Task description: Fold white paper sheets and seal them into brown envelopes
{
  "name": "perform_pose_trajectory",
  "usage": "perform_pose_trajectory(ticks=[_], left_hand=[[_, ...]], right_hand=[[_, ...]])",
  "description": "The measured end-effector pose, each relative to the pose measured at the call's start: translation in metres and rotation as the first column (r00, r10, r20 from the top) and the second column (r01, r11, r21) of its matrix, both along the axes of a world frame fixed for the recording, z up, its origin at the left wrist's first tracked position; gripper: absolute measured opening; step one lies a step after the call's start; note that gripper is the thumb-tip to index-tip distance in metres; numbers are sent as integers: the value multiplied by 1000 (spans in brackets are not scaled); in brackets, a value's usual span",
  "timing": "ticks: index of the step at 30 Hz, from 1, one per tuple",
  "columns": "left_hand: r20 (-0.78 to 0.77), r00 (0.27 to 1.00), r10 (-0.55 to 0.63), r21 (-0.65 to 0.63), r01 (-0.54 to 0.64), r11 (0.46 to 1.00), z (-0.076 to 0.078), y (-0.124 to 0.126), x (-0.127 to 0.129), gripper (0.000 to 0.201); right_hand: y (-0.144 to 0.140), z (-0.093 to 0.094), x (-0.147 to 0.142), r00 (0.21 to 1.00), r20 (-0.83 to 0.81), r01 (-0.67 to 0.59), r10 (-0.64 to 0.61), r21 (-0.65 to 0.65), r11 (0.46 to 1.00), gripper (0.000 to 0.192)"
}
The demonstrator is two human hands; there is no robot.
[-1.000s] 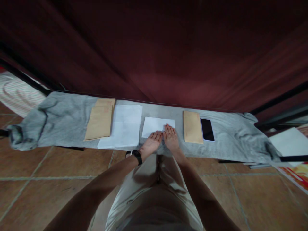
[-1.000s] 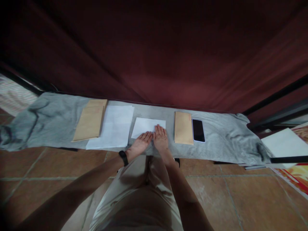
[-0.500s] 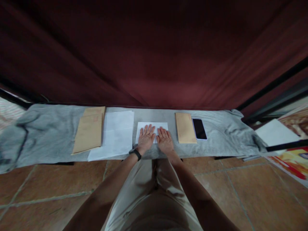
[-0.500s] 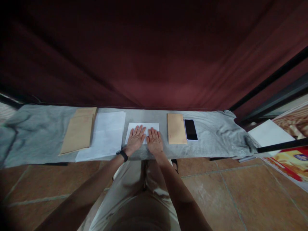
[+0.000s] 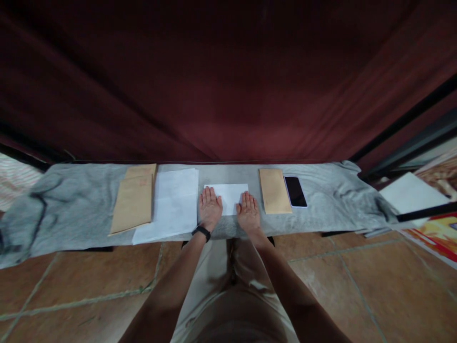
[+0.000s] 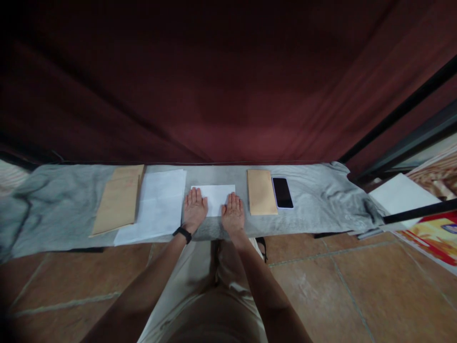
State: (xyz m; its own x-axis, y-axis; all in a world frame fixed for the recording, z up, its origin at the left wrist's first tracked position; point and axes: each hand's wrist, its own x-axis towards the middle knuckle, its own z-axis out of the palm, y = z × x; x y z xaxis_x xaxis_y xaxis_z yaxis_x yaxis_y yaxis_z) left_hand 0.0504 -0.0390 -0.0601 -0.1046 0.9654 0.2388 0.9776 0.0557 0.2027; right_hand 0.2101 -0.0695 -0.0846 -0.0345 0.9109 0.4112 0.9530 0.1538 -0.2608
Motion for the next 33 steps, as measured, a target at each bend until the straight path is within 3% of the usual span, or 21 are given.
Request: perform_pose_trajectory(ticks=[5, 13, 26, 33], left_hand=[[28, 999, -26, 4, 26, 1000, 2, -4, -3, 60], [3, 999, -32, -2, 32, 999, 6, -4, -3, 59], [-5, 1000, -24, 11, 24, 1000, 2, -4, -3, 59], [46, 998, -33, 41, 31, 999, 3, -5, -3, 60]], right_hand=[[7, 10, -3, 999, -34, -9, 7, -50, 999, 52], [37, 16, -31, 973, -16, -232, 232, -122, 965, 46], [45, 6, -6, 999, 4, -43, 43, -97, 994, 58], [28, 2, 10, 999, -41, 16, -16, -2, 1000, 58]])
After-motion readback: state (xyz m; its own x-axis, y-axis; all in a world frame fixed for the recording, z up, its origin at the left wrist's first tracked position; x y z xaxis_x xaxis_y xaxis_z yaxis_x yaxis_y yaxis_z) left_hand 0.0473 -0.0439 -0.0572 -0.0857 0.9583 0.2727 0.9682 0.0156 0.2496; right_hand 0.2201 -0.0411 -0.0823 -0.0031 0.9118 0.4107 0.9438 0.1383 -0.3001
